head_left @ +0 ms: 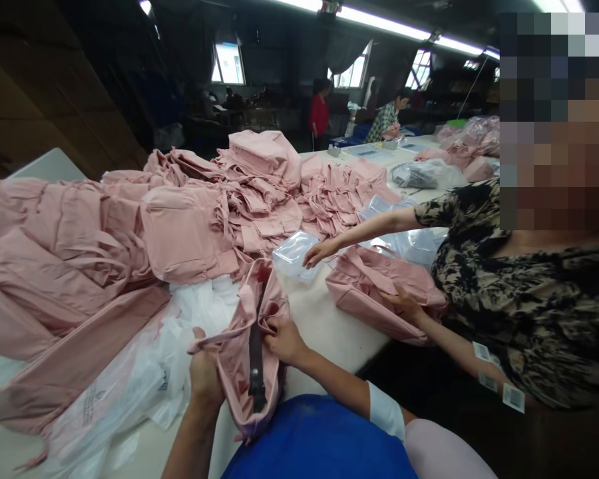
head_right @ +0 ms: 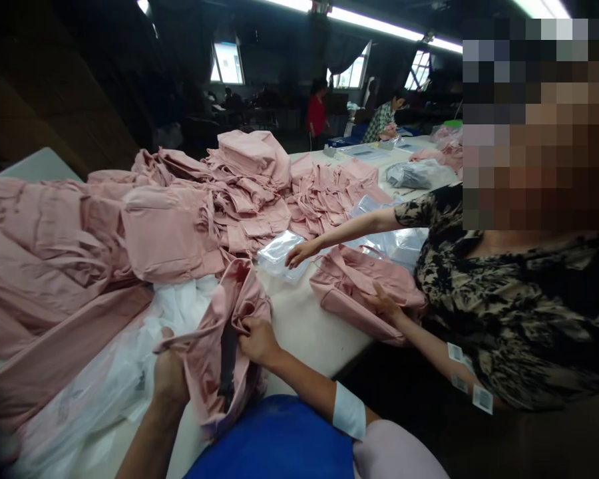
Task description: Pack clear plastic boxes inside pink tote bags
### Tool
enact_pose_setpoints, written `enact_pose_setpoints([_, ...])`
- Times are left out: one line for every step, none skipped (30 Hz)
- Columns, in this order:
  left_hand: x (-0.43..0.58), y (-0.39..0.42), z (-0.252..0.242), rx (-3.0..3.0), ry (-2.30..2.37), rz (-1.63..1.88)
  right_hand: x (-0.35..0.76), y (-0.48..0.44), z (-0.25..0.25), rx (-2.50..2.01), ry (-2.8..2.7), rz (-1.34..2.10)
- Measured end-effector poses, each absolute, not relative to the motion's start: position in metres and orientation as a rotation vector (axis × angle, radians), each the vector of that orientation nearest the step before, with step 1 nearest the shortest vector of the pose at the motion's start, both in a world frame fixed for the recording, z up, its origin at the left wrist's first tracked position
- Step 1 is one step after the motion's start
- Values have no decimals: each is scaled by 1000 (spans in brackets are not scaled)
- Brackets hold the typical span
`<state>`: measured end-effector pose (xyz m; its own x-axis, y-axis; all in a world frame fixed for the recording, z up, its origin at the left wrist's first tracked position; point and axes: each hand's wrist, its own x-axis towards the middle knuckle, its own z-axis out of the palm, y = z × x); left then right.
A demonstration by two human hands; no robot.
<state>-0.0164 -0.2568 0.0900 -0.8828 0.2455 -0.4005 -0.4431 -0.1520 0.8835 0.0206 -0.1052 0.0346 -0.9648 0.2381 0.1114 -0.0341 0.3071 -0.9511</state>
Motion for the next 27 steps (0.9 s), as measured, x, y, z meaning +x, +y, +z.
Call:
enact_pose_setpoints([-17,-255,90,-257,1619,2090,22,-109,35,-209,-2360,1657])
enact_pose_setpoints([-17,-253,89,-294,1552,2106,23,-113,36,-226,-2348,1636])
enact_pose_setpoints([-17,-251,87,-326,1513,2123,25,-116,37,-237,-2311,1653])
enact_pose_setpoints([-15,-250,84,-332,1526,2137,26,-120,39,-245,-2248,1710])
enact_pose_setpoints([-14,-249,79,-298,1593,2149,28,-122,41,-251,-2175,1792])
enact_pose_setpoints([-13,-249,74,-220,1700,2151,29,-124,44,-258,-2106,1876])
enact_pose_setpoints([-12,-250,69,-119,1816,2129,30,-125,46,-263,-2049,1953])
enact_pose_setpoints([-12,-253,65,-24,1913,2085,32,-125,48,-263,-2005,2021])
enact_pose_setpoints([-12,-256,62,55,1972,2028,33,-125,49,-257,-1974,2077])
enact_pose_setpoints([-13,-261,60,110,1997,1974,34,-124,49,-246,-1959,2116])
enact_pose_setpoints([-14,-265,59,135,2003,1929,34,-123,50,-233,-1954,2143])
enact_pose_setpoints([-15,-269,59,152,2000,1890,35,-122,50,-224,-1954,2157])
enact_pose_setpoints([-16,-273,60,170,1996,1866,36,-121,50,-216,-1966,2153])
enact_pose_setpoints([-16,-276,62,186,1994,1859,36,-120,50,-214,-1989,2131])
enact_pose_setpoints([-16,-277,64,201,1997,1858,37,-120,50,-217,-2020,2092])
enact_pose_setpoints([-16,-278,66,213,2009,1863,37,-120,51,-220,-2052,2047])
enact_pose_setpoints([-15,-278,67,219,2031,1870,38,-120,52,-224,-2079,2008])
enact_pose_setpoints([-13,-277,68,233,2057,1872,38,-121,53,-225,-2101,1980])
enact_pose_setpoints([-12,-275,69,253,2085,1866,39,-122,54,-229,-2118,1956])
enact_pose_setpoints([-10,-274,69,281,2109,1849,40,-123,55,-240,-2132,1931])
enact_pose_setpoints([-8,-272,69,313,2130,1829,40,-124,56,-253,-2145,1902])
enact_pose_setpoints([-7,-272,69,337,2148,1812,40,-124,56,-268,-2155,1877])
enact_pose_setpoints([-6,-272,70,343,2155,1805,41,-125,56,-284,-2159,1859])
enact_pose_setpoints([-6,-273,71,316,2154,1816,41,-124,57,-302,-2158,1850])
enact_pose_setpoints([-7,-275,72,256,2146,1842,42,-123,57,-324,-2150,1850])
enact_pose_setpoints([-8,-279,73,166,2142,1876,43,-121,56,-349,-2137,1856])
enact_pose_setpoints([-10,-284,75,66,2143,1908,46,-119,56,-379,-2119,1859])
